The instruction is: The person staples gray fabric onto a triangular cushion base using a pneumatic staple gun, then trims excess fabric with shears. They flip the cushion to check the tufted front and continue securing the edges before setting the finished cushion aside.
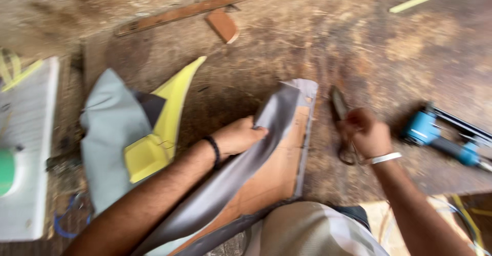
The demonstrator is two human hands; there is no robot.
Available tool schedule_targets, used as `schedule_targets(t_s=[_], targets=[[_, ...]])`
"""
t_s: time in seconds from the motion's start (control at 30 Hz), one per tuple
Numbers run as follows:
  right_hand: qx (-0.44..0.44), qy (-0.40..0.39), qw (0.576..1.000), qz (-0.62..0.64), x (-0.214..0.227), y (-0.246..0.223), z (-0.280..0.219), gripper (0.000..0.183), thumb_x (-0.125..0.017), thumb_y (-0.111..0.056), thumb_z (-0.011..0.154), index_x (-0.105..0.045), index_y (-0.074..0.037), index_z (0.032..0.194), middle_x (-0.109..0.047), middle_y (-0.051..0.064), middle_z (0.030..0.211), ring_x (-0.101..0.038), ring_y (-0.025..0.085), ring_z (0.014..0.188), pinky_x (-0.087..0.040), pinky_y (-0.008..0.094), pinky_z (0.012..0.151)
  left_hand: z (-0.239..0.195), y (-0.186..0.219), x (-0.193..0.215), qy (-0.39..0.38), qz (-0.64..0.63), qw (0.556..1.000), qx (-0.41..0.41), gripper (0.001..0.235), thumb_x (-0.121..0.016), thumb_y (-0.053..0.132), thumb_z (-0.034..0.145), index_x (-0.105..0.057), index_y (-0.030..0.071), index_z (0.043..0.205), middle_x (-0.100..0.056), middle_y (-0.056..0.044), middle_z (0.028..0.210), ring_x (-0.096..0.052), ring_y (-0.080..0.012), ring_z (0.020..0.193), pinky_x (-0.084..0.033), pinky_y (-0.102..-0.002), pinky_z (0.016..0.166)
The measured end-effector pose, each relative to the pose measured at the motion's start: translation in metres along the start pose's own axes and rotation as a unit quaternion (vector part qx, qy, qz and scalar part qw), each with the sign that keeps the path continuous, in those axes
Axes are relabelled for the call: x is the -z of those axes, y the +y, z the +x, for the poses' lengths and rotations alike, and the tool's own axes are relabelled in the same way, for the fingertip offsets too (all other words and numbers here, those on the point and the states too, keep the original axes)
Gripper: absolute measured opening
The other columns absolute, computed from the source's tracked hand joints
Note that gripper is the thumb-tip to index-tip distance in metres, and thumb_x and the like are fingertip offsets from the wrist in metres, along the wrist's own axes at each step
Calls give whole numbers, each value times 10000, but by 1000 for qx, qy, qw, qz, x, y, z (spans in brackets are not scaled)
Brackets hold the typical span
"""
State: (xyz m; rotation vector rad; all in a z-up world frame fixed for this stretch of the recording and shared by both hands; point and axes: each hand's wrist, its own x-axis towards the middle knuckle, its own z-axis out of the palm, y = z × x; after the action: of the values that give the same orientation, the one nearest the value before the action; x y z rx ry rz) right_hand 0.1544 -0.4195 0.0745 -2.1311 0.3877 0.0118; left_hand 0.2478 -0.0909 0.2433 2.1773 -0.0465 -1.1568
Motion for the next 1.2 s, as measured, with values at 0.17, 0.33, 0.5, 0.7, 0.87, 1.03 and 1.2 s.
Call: schedule_targets(t_s=[0.17,0.33,0.5,0.7,0.87,1.03,1.2], targets=[[-151,-39,917,-367,111,160,4,1057,-952,-453,670,-412,-33,1475,-587,265,1376,-570,414,1278,-493,454,1038,-2,26,-12,-24,24,999,33,479,-567,322,950,-578,-14,1291,-725,-162,1120,-710,-231,1016,-568,-385,899],[-85,-93,915,-384,118,189,14,1192,-914,-511,657,-290,-25,1548,-637,276,1256,-647,405,1128,-546,452,942,3,49,-24,-9,111,993,25,501,-600,358,935,-611,-33,1248,-739,-177,1097,-714,-253,1012,-557,-400,903],[-202,-201,946,-156,128,71,-3,534,-806,-337,868,-641,-12,1259,-798,176,931,-797,299,768,-654,440,763,9,64,-29,1,214,976,48,515,-626,365,902,-623,-29,1235,-741,-198,1086,-736,-287,1005,-568,-416,911],[0,-316,902,294,115,-92,-56,407,-756,-61,784,-680,-55,1184,-717,90,670,-681,177,513,-597,331,492,8,73,-31,16,313,949,30,498,-663,376,894,-693,-65,1124,-740,-248,1046,-736,-347,997,-564,-436,920],[-20,-389,892,229,97,-139,-38,177,-727,-35,781,-747,-27,957,-673,76,555,-651,164,461,-547,317,481,7,77,-30,37,346,937,23,456,-665,321,879,-688,-79,1097,-731,-263,1035,-729,-373,1006,-568,-440,917],[-41,-403,880,248,87,-137,-30,75,-737,-35,763,-731,31,728,-684,88,549,-674,170,469,-554,333,466,8,77,-32,36,348,937,8,441,-664,295,880,-637,-79,1112,-723,-283,1034,-719,-386,1008,-572,-447,905],[-43,-413,892,178,89,-145,-23,127,-737,-79,787,-732,-28,904,-681,75,541,-678,161,458,-566,322,472,5,83,-28,22,349,937,18,482,-677,293,872,-597,-74,1174,-724,-253,1055,-722,-358,1009,-576,-429,905]])
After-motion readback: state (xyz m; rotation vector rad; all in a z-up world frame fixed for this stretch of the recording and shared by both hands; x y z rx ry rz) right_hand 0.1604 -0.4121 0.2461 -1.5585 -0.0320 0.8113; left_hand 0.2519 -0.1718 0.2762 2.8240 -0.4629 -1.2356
